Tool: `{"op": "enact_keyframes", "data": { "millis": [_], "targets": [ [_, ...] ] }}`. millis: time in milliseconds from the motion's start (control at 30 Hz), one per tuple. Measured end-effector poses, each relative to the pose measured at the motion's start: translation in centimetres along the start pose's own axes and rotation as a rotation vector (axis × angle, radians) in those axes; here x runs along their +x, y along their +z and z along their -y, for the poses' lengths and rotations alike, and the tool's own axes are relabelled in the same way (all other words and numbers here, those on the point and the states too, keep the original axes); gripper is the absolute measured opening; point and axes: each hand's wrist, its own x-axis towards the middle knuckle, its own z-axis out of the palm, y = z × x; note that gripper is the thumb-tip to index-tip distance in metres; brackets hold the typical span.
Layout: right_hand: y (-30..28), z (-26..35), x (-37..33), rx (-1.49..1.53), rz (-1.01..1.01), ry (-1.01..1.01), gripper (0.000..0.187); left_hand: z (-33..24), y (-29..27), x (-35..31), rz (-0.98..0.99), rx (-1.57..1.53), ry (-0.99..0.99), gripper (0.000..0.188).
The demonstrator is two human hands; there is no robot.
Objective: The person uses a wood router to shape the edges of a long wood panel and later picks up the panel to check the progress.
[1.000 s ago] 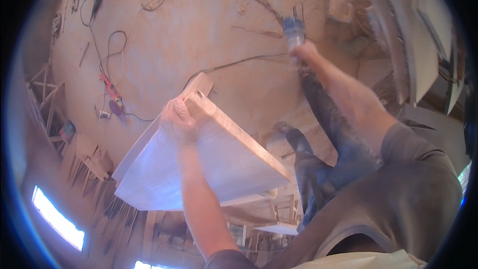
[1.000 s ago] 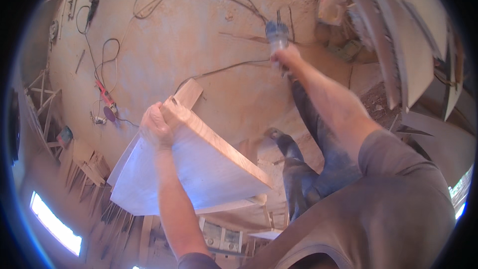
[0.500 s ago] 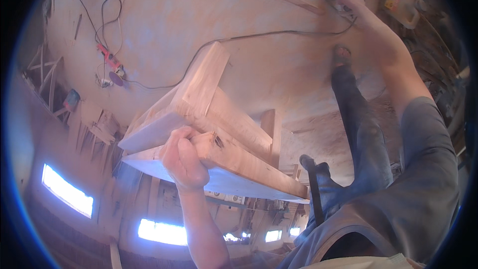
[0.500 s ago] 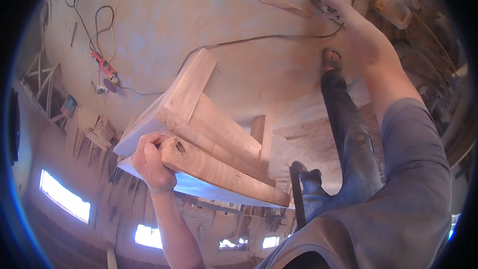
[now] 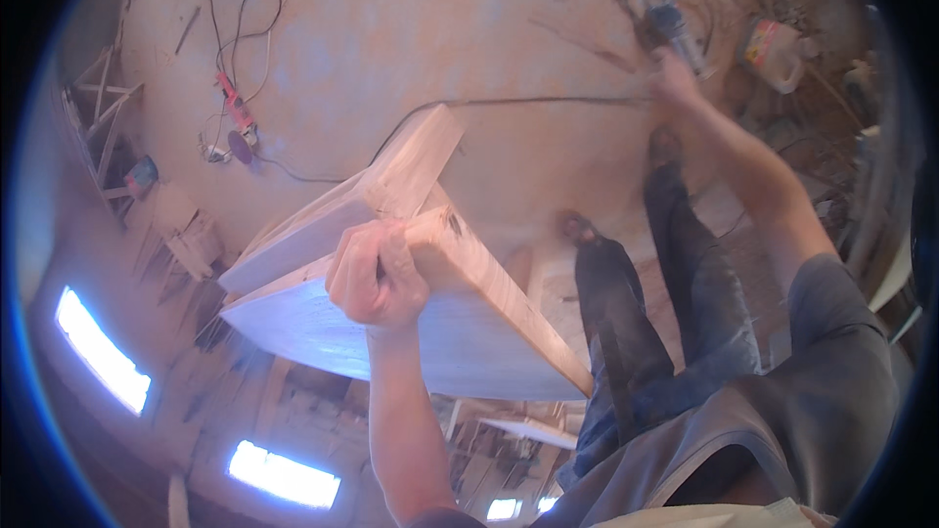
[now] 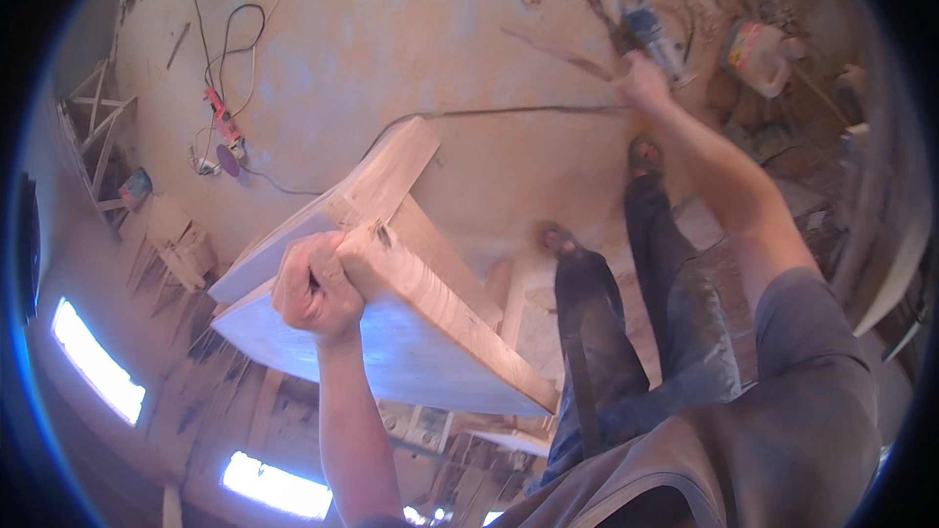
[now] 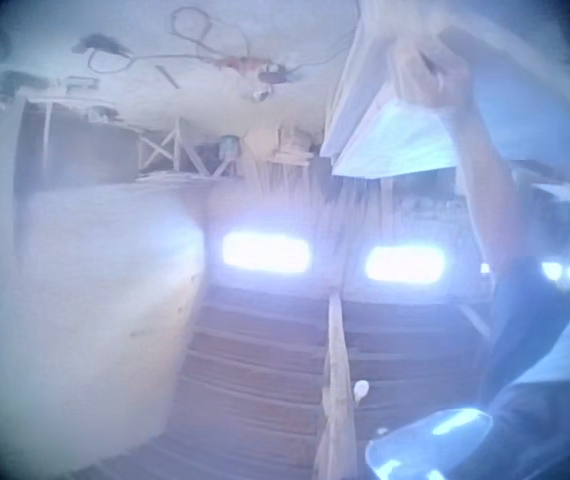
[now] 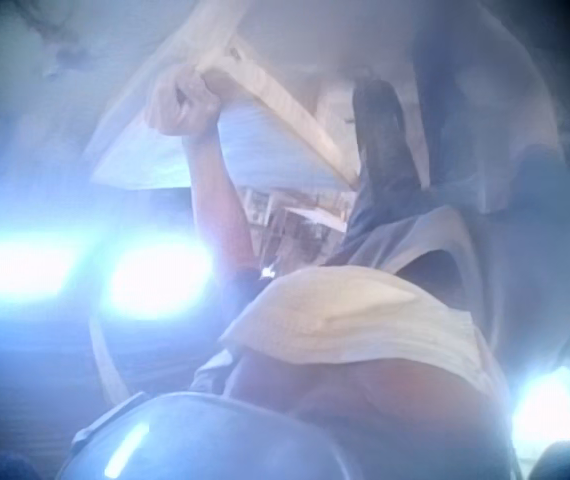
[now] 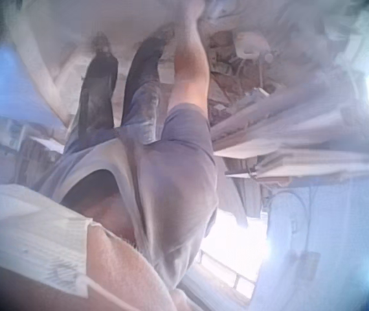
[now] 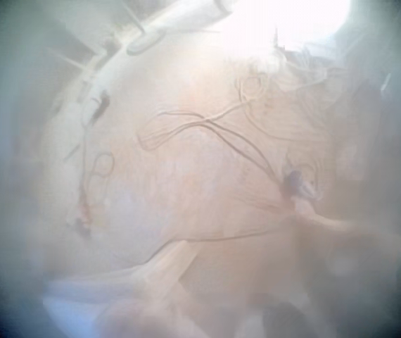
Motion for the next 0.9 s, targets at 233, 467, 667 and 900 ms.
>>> {"op": "enact_keyframes", "data": {
  "millis": [233, 467, 667, 900],
  "targets": [
    [-8.1, 19.5, -15.2, 0.913, 0.417, -0.119, 0.043, 1.1, -0.6, -1.0, -0.239, 0.094, 0.186, 0.014],
    [-15.8, 34.4, -18.8, 1.227, 0.594, 0.249, 0.058, -5.3, -3.0, -8.8, -0.281, -0.094, -0.415, 0.019],
    [-12.2, 36.9, -18.2, 0.888, 0.492, 0.167, 0.041, -13.2, -2.1, -33.2, -0.506, 0.394, -1.64, 0.071],
    [-12.9, 37.7, -17.1, 0.898, 0.55, 0.316, 0.036, -16.9, 2.9, -34.7, -1.792, -1.491, -1.651, 0.061]
  ]
}}
